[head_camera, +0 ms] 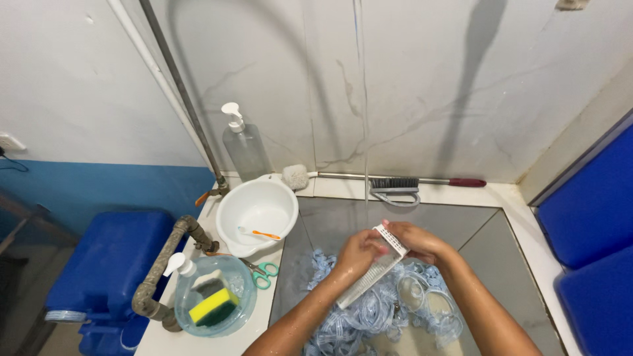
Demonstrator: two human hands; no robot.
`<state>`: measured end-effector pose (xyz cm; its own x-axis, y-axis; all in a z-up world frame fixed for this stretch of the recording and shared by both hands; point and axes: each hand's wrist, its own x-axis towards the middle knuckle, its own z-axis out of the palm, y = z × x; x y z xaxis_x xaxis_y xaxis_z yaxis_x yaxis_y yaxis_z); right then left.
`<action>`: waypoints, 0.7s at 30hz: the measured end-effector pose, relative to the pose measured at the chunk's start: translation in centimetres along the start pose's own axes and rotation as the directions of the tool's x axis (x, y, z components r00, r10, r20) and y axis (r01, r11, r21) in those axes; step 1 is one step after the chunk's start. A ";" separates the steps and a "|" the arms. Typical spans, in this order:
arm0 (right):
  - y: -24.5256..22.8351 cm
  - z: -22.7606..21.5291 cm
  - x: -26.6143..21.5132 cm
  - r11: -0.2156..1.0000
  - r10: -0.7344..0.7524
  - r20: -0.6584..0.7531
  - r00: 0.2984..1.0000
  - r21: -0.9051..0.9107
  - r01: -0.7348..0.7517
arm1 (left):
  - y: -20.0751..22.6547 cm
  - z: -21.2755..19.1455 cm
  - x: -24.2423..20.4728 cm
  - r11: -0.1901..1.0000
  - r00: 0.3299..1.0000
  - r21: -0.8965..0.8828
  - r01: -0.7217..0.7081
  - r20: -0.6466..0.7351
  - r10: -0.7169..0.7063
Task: The person scrubs a white plastic tray with a green sponge and rinses it under running water. They then use a toothbrush to clean the tray's crevices and rinse it again before placing it aside.
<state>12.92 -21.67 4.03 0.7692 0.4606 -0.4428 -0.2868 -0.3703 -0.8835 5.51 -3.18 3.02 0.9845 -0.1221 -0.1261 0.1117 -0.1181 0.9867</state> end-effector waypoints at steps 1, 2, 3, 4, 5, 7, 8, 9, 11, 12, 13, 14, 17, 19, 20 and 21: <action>0.3 -0.1 -0.4 1.000 -0.003 0.004 1.000 0.002 0.003 | -0.3 -0.7 -0.5 0.961 0.996 0.273 -0.046 -0.059 0.065; 0.3 0.0 -0.4 1.000 -0.012 0.012 1.000 0.001 0.012 | -0.6 -1.5 -0.7 0.845 0.984 0.531 -0.068 -0.104 0.145; 0.1 0.3 -0.4 0.997 -0.045 0.023 0.999 -0.061 0.047 | -1.1 -1.9 -1.0 0.775 0.935 0.590 -0.224 -0.093 0.342; -0.5 1.0 -0.2 0.989 -0.080 0.050 0.996 -0.124 0.086 | -1.8 -2.6 -1.6 0.672 0.851 0.649 -0.357 -0.070 0.520; -1.0 2.0 0.0 0.974 -0.114 0.080 0.990 -0.185 0.127 | -2.6 -3.2 -2.2 0.538 0.738 0.700 -0.470 -0.022 0.674; -2.7 4.7 1.1 0.881 -0.228 0.079 0.971 -0.409 0.240 | -4.7 -3.9 -3.1 0.926 0.922 0.193 -0.324 -0.156 0.355; -3.4 6.1 1.6 0.811 -0.287 0.084 0.954 -0.508 0.289 | -5.8 -4.1 -3.5 0.976 0.976 -0.105 -0.189 -0.134 0.174; -4.2 7.6 2.5 0.753 -0.323 0.003 0.946 -0.605 0.259 | -7.0 -4.5 -3.9 0.960 0.949 -0.095 -0.265 -0.201 0.242; -5.5 11.2 5.4 0.622 -0.416 -0.147 0.898 -0.766 0.162 | -9.7 -5.4 -4.6 0.911 0.871 -0.060 -0.408 -0.323 0.369; -5.8 13.5 7.3 0.600 -0.560 -0.045 0.827 -0.710 0.368 | -11.2 -5.6 -5.4 0.923 0.875 -0.094 -0.373 -0.368 0.315; -6.1 15.9 9.6 0.545 -0.693 0.039 0.720 -0.626 0.558 | -12.5 -5.9 -6.1 0.932 0.874 -0.130 -0.338 -0.411 0.260; -6.4 18.3 12.1 0.530 -0.659 0.103 0.745 -0.639 0.557 | -13.6 -6.4 -6.5 0.936 0.870 -0.164 -0.311 -0.446 0.210; -6.9 25.4 19.6 0.419 -0.486 0.298 0.822 -0.746 0.518 | -15.5 -8.1 -7.7 0.924 0.809 -0.200 -0.327 -0.564 0.164; -7.9 27.7 23.1 0.367 -0.327 0.331 0.885 -0.818 0.442 | -15.6 -9.9 -8.6 0.915 0.822 -0.316 -0.253 -0.568 0.031; -8.4 27.4 23.7 0.356 -0.364 0.299 0.882 -0.831 0.428 | -15.5 -10.4 -9.0 0.900 0.825 -0.379 -0.217 -0.564 -0.038; -9.0 26.5 23.7 0.345 -0.400 0.266 0.877 -0.843 0.413 | -15.1 -10.8 -9.4 0.913 0.811 -0.323 -0.249 -0.585 0.014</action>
<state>18.63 13.98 -2.53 0.6373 0.7669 -0.0759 0.6999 -0.6172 -0.3594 -3.95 10.42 -9.61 0.8792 0.4757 -0.0284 -0.0992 0.2411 0.9654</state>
